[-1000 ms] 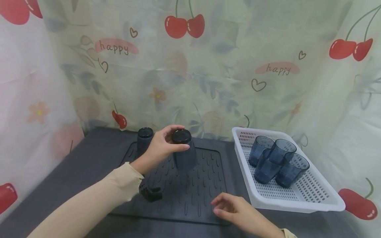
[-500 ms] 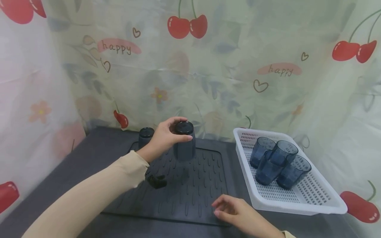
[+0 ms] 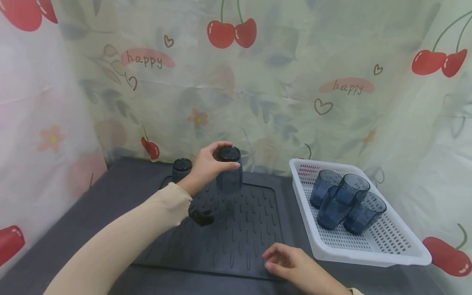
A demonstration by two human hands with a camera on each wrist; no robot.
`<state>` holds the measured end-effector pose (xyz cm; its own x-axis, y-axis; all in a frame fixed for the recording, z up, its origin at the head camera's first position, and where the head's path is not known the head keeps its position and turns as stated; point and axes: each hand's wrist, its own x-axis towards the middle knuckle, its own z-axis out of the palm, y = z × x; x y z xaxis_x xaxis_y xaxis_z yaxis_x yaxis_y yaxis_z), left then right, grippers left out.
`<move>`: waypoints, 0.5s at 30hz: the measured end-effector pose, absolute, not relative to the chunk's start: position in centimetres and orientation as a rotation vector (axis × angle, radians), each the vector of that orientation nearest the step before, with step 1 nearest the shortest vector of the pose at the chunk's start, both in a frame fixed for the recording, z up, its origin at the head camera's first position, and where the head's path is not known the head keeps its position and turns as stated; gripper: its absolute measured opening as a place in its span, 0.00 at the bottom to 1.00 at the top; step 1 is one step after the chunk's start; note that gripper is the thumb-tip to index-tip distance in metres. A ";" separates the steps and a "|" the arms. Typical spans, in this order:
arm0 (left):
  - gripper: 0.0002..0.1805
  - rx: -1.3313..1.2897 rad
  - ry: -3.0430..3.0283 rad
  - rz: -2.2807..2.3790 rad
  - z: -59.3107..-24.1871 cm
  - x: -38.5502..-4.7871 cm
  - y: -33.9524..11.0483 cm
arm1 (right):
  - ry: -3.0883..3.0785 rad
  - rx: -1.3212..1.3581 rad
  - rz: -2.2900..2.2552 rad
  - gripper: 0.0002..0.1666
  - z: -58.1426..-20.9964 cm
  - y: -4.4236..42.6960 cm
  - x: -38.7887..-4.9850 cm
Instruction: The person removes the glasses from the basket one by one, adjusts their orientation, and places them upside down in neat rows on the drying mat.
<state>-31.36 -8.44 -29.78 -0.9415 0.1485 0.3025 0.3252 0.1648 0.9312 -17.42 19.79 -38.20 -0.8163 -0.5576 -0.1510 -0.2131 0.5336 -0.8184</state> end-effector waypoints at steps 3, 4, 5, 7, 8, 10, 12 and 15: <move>0.33 -0.462 -2.282 -1.871 -30.1 -31.8 -8.3 | 2.368 -0.609 -1.198 0.17 -38.2 19.8 -17.5; 0.33 -0.459 -2.279 -1.869 -30.2 -31.9 -8.3 | 2.366 -0.605 -1.199 0.17 -38.1 19.8 -17.5; 0.33 -0.453 -2.279 -1.867 -30.4 -32.1 -8.2 | 2.366 -0.603 -1.200 0.17 -38.1 19.8 -17.5; 0.33 -0.445 -2.278 -1.869 -30.8 -32.4 -8.2 | 2.368 -0.603 -1.200 0.17 -38.1 19.8 -17.5; 0.33 -0.437 -2.277 -1.874 -30.9 -32.5 -8.1 | 2.369 -0.604 -1.201 0.17 -38.1 19.8 -17.5; 0.33 -0.414 -2.276 -1.881 -31.4 -32.7 -8.1 | 2.373 -0.604 -1.202 0.17 -38.2 19.9 -17.5; 0.34 -0.401 -2.273 -1.890 -31.7 -32.8 -8.1 | 2.374 -0.601 -1.204 0.16 -38.2 19.9 -17.5; 0.34 -0.383 -2.272 -1.904 -32.3 -33.0 -8.0 | 2.370 -0.586 -1.210 0.16 -38.3 19.9 -17.4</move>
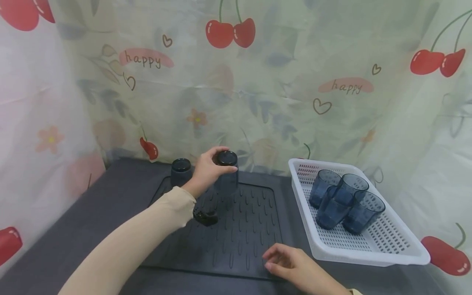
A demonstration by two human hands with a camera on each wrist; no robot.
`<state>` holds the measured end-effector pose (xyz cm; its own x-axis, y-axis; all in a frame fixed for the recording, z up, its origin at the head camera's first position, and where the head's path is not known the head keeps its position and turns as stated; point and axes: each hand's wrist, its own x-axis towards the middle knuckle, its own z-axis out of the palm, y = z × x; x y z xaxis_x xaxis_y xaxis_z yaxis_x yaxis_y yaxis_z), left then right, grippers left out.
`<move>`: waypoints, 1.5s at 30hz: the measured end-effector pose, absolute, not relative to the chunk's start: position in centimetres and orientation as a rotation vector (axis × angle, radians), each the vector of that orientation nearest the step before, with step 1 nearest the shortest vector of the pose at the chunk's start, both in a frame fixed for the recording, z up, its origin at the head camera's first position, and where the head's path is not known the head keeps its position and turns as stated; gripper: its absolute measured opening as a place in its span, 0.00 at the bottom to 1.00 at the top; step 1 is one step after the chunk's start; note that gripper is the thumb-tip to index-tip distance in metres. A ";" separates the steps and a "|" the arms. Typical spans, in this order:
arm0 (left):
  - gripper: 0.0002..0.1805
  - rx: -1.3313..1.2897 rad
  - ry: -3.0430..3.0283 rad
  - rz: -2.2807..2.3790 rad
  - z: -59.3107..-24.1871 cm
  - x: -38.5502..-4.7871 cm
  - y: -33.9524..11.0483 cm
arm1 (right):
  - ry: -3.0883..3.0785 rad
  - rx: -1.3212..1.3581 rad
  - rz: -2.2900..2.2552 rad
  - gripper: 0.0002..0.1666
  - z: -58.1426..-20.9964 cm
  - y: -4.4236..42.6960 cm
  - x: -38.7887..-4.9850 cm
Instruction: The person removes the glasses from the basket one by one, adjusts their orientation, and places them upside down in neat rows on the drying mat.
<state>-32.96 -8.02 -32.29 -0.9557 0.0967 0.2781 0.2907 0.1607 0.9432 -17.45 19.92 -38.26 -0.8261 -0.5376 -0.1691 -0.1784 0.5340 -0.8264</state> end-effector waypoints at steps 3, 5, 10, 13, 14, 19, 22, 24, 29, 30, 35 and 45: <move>0.34 -0.369 -2.272 -1.914 -32.9 -33.1 -8.0 | 2.364 -0.572 -1.217 0.16 -38.3 19.9 -17.4; 0.35 -0.354 -2.276 -1.913 -33.3 -33.3 -8.0 | 2.361 -0.568 -1.220 0.16 -38.3 20.0 -17.4; 0.36 -0.316 -2.288 -1.889 -34.3 -33.6 -7.9 | 2.351 -0.552 -1.227 0.17 -38.4 20.0 -17.5; 0.36 -0.285 -2.300 -1.878 -34.9 -33.9 -7.8 | 2.347 -0.537 -1.231 0.17 -38.4 20.0 -17.5; 0.35 -0.273 -2.305 -1.875 -35.1 -34.0 -7.8 | 2.346 -0.534 -1.231 0.17 -38.4 19.9 -17.5; 0.36 -0.223 -2.328 -1.871 -35.7 -34.3 -7.7 | 2.339 -0.517 -1.233 0.17 -38.4 19.9 -17.5; 0.36 -0.211 -2.334 -1.878 -36.0 -34.4 -7.6 | 2.336 -0.504 -1.235 0.17 -38.4 19.9 -17.5; 0.36 -0.207 -2.336 -1.882 -36.2 -34.5 -7.7 | 2.334 -0.501 -1.236 0.18 -38.4 19.9 -17.5; 0.37 -0.193 -2.337 -1.902 -36.6 -34.8 -7.7 | 2.329 -0.507 -1.242 0.18 -38.3 19.8 -17.5; 0.37 -0.190 -2.337 -1.903 -36.7 -34.8 -7.7 | 2.330 -0.508 -1.243 0.18 -38.3 19.8 -17.4; 0.36 -0.169 -2.349 -1.914 -37.1 -34.9 -7.7 | 2.336 -0.512 -1.240 0.17 -38.4 19.8 -17.4; 0.37 -0.154 -2.348 -1.909 -37.4 -35.0 -7.7 | 2.329 -0.517 -1.249 0.17 -38.5 19.7 -17.4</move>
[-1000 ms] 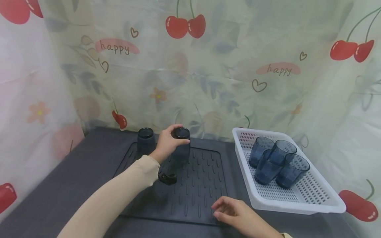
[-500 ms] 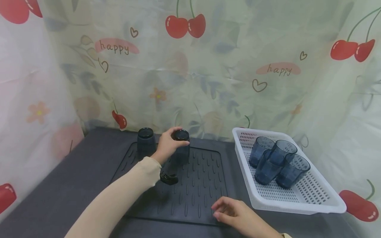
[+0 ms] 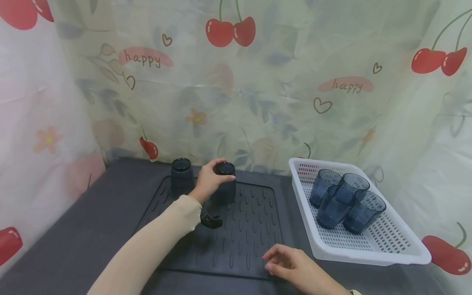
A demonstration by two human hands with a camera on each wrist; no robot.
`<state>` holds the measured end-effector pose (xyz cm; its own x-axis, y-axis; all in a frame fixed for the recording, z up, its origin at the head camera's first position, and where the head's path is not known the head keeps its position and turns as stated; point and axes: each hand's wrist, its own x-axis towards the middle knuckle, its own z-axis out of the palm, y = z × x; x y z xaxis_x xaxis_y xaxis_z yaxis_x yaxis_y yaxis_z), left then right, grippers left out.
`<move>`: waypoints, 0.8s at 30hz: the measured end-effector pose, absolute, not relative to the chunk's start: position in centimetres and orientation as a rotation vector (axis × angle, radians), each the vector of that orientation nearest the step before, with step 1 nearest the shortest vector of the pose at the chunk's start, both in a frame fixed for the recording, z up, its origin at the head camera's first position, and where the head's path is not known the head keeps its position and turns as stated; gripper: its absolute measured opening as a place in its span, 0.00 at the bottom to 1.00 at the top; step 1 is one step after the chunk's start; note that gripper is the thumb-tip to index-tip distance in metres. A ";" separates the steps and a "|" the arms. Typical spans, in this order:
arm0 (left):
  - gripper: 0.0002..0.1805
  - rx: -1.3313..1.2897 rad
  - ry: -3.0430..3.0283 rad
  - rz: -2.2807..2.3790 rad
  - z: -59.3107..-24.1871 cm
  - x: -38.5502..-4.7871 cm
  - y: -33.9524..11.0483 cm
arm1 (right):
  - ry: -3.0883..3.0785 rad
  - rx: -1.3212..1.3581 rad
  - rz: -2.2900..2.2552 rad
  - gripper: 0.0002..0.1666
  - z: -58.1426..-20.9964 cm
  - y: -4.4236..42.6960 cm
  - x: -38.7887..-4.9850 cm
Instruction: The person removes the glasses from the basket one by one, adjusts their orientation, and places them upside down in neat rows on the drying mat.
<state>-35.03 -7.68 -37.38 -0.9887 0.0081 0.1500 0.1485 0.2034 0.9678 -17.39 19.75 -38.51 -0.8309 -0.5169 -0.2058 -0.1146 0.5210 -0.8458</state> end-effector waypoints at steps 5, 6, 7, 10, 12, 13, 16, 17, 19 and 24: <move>0.37 -0.180 -2.369 -1.875 -37.5 -35.2 -7.6 | 2.321 -0.511 -1.253 0.17 -38.4 19.7 -17.3; 0.37 -0.185 -2.374 -1.869 -37.6 -35.3 -7.6 | 2.318 -0.509 -1.254 0.17 -38.4 19.7 -17.3; 0.37 -0.188 -2.379 -1.864 -37.6 -35.3 -7.6 | 2.315 -0.509 -1.254 0.18 -38.4 19.7 -17.3; 0.37 -0.194 -2.391 -1.851 -37.7 -35.4 -7.6 | 2.311 -0.501 -1.249 0.18 -38.4 19.7 -17.3; 0.36 -0.198 -2.397 -1.851 -37.8 -35.5 -7.6 | 2.307 -0.498 -1.249 0.18 -38.4 19.7 -17.3; 0.36 -0.202 -2.396 -1.854 -37.8 -35.5 -7.6 | 2.309 -0.497 -1.246 0.18 -38.4 19.6 -17.3; 0.37 -0.220 -2.393 -1.865 -37.7 -35.4 -7.6 | 2.312 -0.506 -1.245 0.18 -38.5 19.6 -17.3; 0.37 -0.225 -2.393 -1.868 -37.7 -35.4 -7.6 | 2.314 -0.511 -1.244 0.18 -38.5 19.6 -17.3; 0.37 -0.232 -2.393 -1.878 -37.8 -35.4 -7.7 | 2.315 -0.520 -1.246 0.17 -38.5 19.5 -17.3; 0.37 -0.248 -2.394 -1.892 -37.9 -35.5 -7.8 | 2.316 -0.540 -1.252 0.17 -38.5 19.4 -17.3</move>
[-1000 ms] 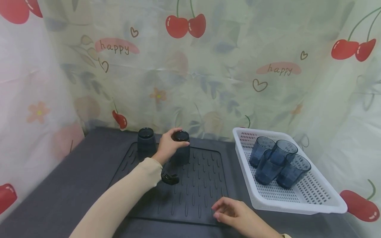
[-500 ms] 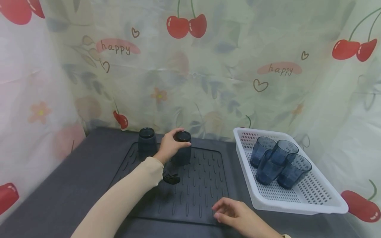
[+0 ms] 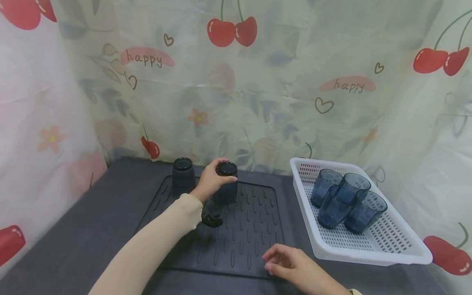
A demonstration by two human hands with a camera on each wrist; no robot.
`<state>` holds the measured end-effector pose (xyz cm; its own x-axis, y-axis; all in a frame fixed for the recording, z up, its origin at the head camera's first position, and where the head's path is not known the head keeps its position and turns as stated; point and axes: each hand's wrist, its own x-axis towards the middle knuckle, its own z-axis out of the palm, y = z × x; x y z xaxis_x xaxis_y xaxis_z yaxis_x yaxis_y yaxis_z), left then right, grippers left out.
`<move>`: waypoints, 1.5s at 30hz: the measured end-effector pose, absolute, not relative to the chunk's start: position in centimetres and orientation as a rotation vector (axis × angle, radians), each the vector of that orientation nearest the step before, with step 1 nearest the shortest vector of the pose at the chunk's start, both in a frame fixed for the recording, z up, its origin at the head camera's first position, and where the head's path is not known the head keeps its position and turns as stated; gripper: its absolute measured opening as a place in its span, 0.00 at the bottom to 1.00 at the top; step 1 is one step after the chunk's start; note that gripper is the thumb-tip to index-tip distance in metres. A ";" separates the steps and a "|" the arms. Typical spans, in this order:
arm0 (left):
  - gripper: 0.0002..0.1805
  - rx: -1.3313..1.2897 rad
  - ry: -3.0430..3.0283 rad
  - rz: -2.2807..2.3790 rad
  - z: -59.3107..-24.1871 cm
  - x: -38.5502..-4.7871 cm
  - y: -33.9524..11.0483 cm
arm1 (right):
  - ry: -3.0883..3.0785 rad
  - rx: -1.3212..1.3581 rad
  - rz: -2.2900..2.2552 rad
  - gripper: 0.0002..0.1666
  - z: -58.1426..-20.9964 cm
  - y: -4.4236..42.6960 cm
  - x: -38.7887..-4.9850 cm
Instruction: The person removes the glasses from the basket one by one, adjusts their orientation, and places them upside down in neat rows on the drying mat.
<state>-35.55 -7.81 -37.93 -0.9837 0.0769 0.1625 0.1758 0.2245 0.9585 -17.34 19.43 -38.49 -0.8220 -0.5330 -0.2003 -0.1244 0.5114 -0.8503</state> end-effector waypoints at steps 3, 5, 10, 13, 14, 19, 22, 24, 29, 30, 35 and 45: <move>0.38 -0.262 -2.395 -1.892 -37.9 -35.5 -7.8 | 2.319 -0.558 -1.257 0.16 -38.4 19.4 -17.3; 0.38 -0.268 -2.397 -1.893 -37.9 -35.6 -7.9 | 2.323 -0.575 -1.257 0.16 -38.4 19.4 -17.3; 0.38 -0.275 -2.390 -1.917 -38.1 -35.7 -7.9 | 2.329 -0.595 -1.259 0.15 -38.3 19.2 -17.4; 0.38 -0.283 -2.387 -1.926 -38.1 -35.8 -8.0 | 2.330 -0.609 -1.263 0.16 -38.3 19.2 -17.4; 0.38 -0.285 -2.389 -1.927 -38.1 -35.8 -8.0 | 2.331 -0.615 -1.264 0.16 -38.3 19.2 -17.4; 0.36 -0.284 -2.390 -1.927 -38.2 -35.9 -7.9 | 2.348 -0.639 -1.265 0.17 -38.1 19.3 -17.3; 0.36 -0.283 -2.386 -1.929 -38.1 -35.8 -7.8 | 2.348 -0.647 -1.277 0.17 -38.0 19.3 -17.3; 0.36 -0.283 -2.383 -1.929 -38.1 -35.8 -7.8 | 2.340 -0.647 -1.293 0.17 -37.8 19.3 -17.3; 0.37 -0.288 -2.382 -1.928 -38.1 -35.8 -7.7 | 2.326 -0.645 -1.339 0.18 -37.1 19.5 -17.2; 0.37 -0.289 -2.381 -1.928 -38.1 -35.8 -7.7 | 2.324 -0.644 -1.350 0.18 -36.9 19.6 -17.2; 0.37 -0.299 -2.381 -1.926 -38.1 -35.7 -7.8 | 2.341 -0.660 -1.395 0.16 -35.9 19.8 -17.3; 0.37 -0.295 -2.387 -1.910 -38.3 -35.8 -7.9 | 2.424 -0.705 -1.487 0.16 -33.5 20.2 -17.5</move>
<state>-35.85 -7.93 -38.26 -0.9791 0.1052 0.1740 0.1928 0.2093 0.9587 -17.48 20.24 -33.45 -0.8630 -0.5006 0.0678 -0.2872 0.3758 -0.8810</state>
